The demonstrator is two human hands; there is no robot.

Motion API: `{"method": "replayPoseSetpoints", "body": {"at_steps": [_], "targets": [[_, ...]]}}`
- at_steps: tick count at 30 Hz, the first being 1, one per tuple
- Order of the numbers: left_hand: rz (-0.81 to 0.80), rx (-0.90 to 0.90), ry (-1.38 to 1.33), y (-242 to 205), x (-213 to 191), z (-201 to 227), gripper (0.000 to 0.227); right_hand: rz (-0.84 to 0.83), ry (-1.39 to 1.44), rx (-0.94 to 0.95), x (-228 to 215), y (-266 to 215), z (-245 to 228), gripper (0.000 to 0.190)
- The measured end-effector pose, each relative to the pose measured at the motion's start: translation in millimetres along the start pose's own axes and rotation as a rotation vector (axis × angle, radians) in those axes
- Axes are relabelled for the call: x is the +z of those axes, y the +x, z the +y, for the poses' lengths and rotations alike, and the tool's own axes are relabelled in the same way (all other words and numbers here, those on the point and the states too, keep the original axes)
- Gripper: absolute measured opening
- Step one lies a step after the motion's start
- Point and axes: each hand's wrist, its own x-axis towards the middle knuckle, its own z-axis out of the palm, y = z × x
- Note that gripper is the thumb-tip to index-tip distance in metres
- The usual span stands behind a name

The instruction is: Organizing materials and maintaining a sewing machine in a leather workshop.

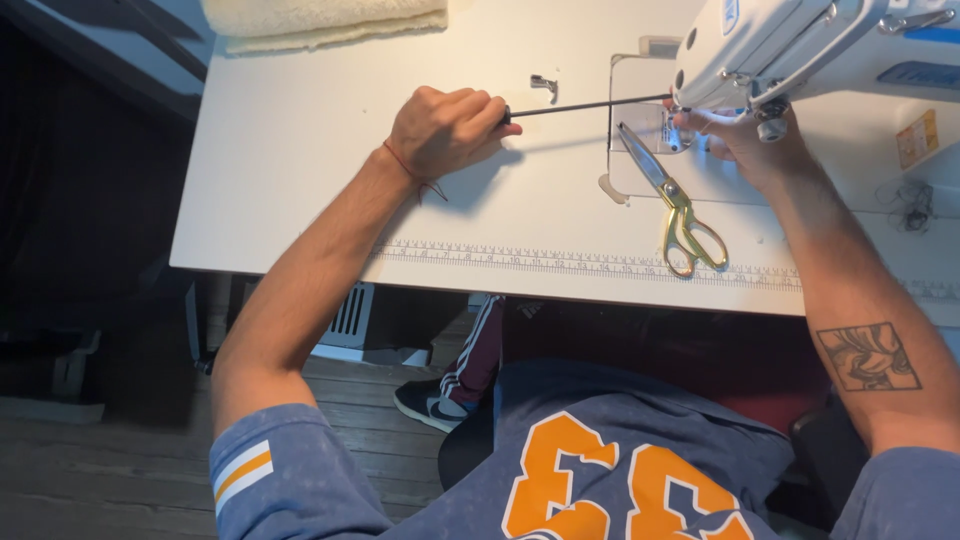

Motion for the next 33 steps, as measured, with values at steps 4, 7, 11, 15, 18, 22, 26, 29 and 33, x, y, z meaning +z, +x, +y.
{"method": "replayPoseSetpoints", "body": {"at_steps": [4, 7, 11, 15, 18, 22, 26, 29, 33], "targets": [[-0.076, -0.042, -0.055, -2.8, 6.9, -2.2, 0.045, 0.059, -0.107, 0.033, -2.0, -1.6, 5.5, 0.043], [-0.081, -0.136, -0.271, -4.9, 10.2, -0.3, 0.042, 0.079, -0.133, -0.008, -4.6, 8.5, 7.5, 0.048], [-0.095, -0.151, -0.291, -1.5, 8.8, -1.1, 0.044, 0.068, -0.079, 0.001, -5.0, -0.7, 9.4, 0.052], [-0.286, -0.545, -0.593, 23.5, -9.2, -0.3, 0.052, 0.049, -0.073, 0.021, -4.3, 1.2, 0.2, 0.050], [-0.461, -0.669, -0.567, 30.7, -13.6, -2.4, 0.060, 0.015, -0.067, 0.006, -6.0, 1.1, 6.1, 0.047], [-0.364, -0.377, -0.398, 10.7, 9.3, -8.9, 0.067, 0.070, -0.125, 0.039, -4.2, 3.0, 3.5, 0.046], [-0.260, -0.289, -0.325, 6.7, 18.3, -8.9, 0.063, 0.060, -0.079, 0.029, -9.7, 9.3, 16.6, 0.046], [-0.149, -0.254, -0.289, 5.6, 21.7, -8.5, 0.058, 0.025, -0.023, -0.016, -10.5, 10.1, 18.4, 0.049], [-0.057, -0.167, -0.129, 4.7, 18.4, -8.0, 0.059, 0.003, -0.006, -0.026, -3.6, 12.1, 8.0, 0.044]]}}
